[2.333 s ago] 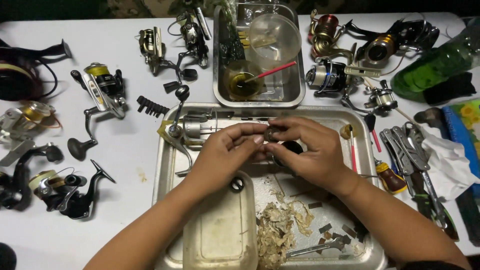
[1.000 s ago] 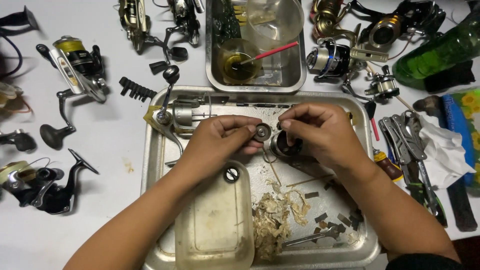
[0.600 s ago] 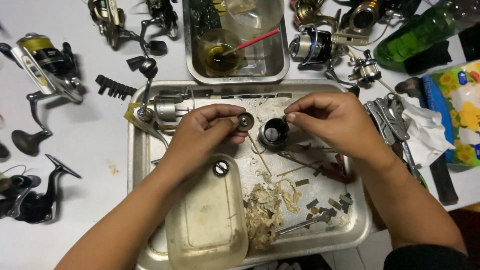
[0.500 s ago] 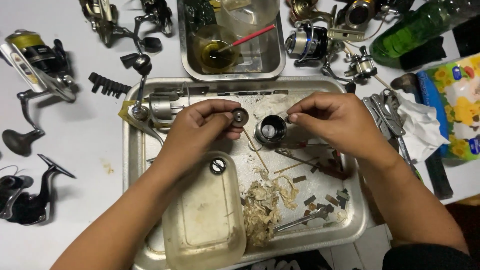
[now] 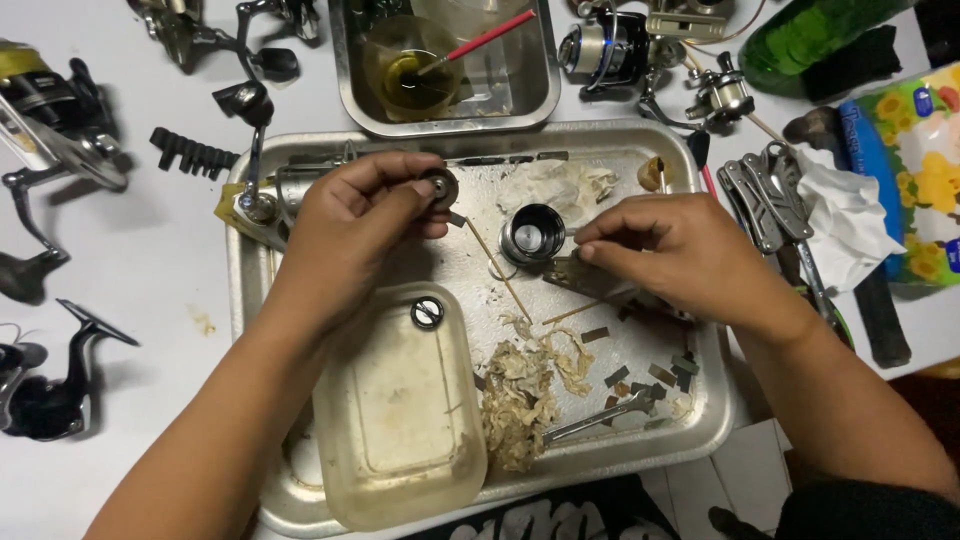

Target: Assembling and inspecting the internal components of a fishing reel, including the spool and bearings.

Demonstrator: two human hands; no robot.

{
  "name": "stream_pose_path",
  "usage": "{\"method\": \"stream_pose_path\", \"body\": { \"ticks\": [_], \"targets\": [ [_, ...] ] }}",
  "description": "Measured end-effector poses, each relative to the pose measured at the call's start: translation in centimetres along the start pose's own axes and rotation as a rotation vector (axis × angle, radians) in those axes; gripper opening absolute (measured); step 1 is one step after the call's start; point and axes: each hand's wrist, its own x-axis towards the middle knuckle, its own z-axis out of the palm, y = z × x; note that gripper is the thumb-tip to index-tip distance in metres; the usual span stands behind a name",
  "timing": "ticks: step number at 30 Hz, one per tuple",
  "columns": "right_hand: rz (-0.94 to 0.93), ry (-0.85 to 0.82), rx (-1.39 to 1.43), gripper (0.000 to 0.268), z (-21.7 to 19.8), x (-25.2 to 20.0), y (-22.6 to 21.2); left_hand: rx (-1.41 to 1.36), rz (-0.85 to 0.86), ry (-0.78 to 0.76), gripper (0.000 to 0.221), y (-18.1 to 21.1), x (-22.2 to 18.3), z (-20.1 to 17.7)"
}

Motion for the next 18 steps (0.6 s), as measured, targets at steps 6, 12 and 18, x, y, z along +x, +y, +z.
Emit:
{"method": "stream_pose_path", "body": {
  "ticks": [6, 12, 18],
  "targets": [
    [-0.224, -0.155, -0.207, 0.018, -0.2, 5.3, -2.4, 0.14, -0.008, 0.069, 0.021, 2.4, -0.3, -0.1],
    [-0.233, -0.384, -0.557, 0.017, 5.0, 11.4, -2.9, 0.273, -0.046, 0.064, 0.022, 3.1, -1.7, -0.4],
    [-0.292, -0.385, -0.783, 0.02, 7.3, 11.9, -2.4, 0.031, 0.164, -0.081, 0.03, -1.8, -0.6, -1.9]
  ]
}}
